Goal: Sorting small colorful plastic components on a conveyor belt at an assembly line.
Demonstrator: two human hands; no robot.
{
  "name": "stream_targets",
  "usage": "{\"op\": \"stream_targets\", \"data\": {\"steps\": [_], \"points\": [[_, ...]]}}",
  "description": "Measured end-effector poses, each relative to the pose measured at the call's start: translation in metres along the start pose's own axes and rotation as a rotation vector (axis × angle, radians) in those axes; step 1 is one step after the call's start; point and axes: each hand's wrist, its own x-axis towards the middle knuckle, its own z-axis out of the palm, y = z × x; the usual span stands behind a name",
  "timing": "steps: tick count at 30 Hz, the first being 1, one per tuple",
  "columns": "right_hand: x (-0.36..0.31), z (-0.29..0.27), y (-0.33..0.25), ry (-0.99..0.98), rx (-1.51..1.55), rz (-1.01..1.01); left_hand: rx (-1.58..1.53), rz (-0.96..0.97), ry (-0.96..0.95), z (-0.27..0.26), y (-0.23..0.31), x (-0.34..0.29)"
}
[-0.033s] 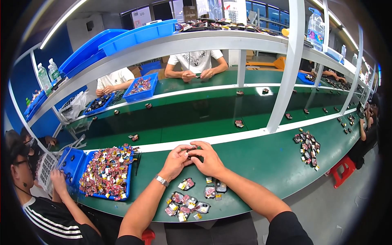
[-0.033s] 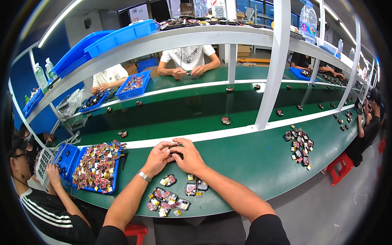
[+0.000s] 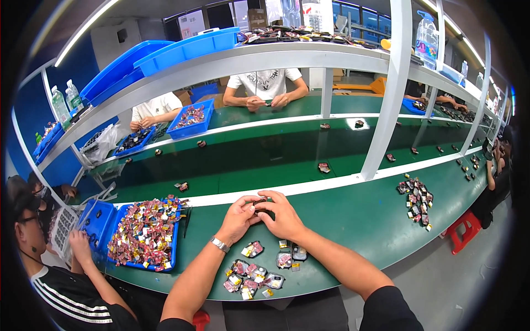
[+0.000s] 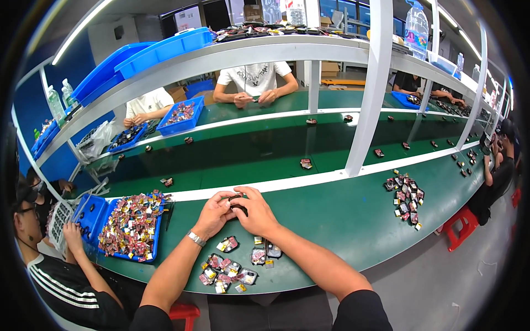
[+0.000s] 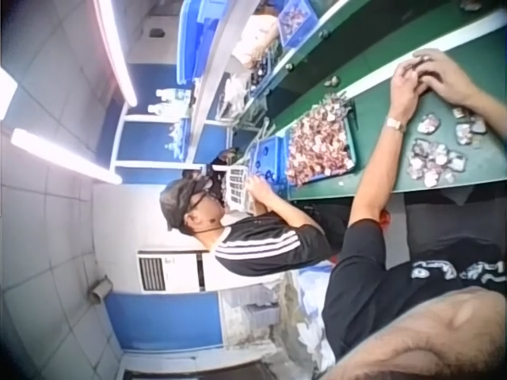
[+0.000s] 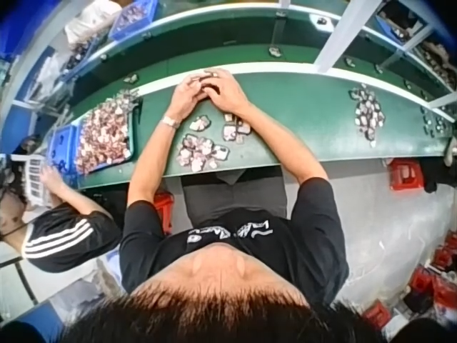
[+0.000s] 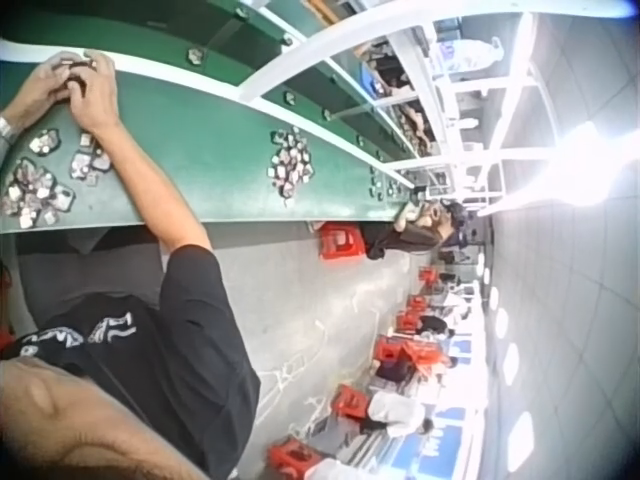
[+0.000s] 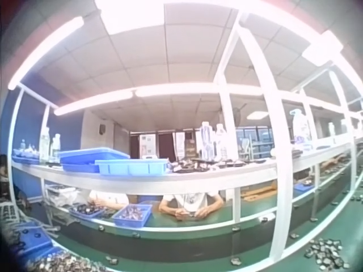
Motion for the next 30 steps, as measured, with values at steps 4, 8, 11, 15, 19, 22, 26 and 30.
{"op": "stream_targets", "data": {"steps": [4, 8, 11, 15, 19, 22, 26, 30], "points": [[0.001, 0.001, -0.005, 0.076, -0.073, -0.034, -0.033, -0.011, 0.008, 0.002, 0.001, 0.000], [0.000, 0.002, -0.001, 0.117, -0.161, -0.164, -0.022, -0.034, 0.018, 0.003, 0.002, 0.000], [0.001, 0.002, -0.004, 0.140, -0.151, -0.185, -0.041, -0.023, 0.027, 0.000, 0.001, 0.000], [0.000, 0.002, -0.004, 0.137, -0.195, -0.206, -0.035, -0.026, 0.027, 0.001, 0.003, -0.001], [0.001, 0.005, -0.002, 0.167, -0.208, -0.187, -0.023, -0.036, 0.058, 0.005, 0.003, -0.002], [0.001, 0.006, 0.000, 0.170, -0.213, -0.178, -0.008, -0.038, 0.068, 0.007, 0.003, -0.001], [0.001, 0.008, 0.001, 0.147, -0.198, -0.151, 0.080, -0.017, 0.126, 0.011, 0.001, -0.001], [0.004, 0.006, -0.002, 0.136, -0.115, -0.198, 0.141, 0.046, 0.202, 0.009, -0.005, 0.002]]}}
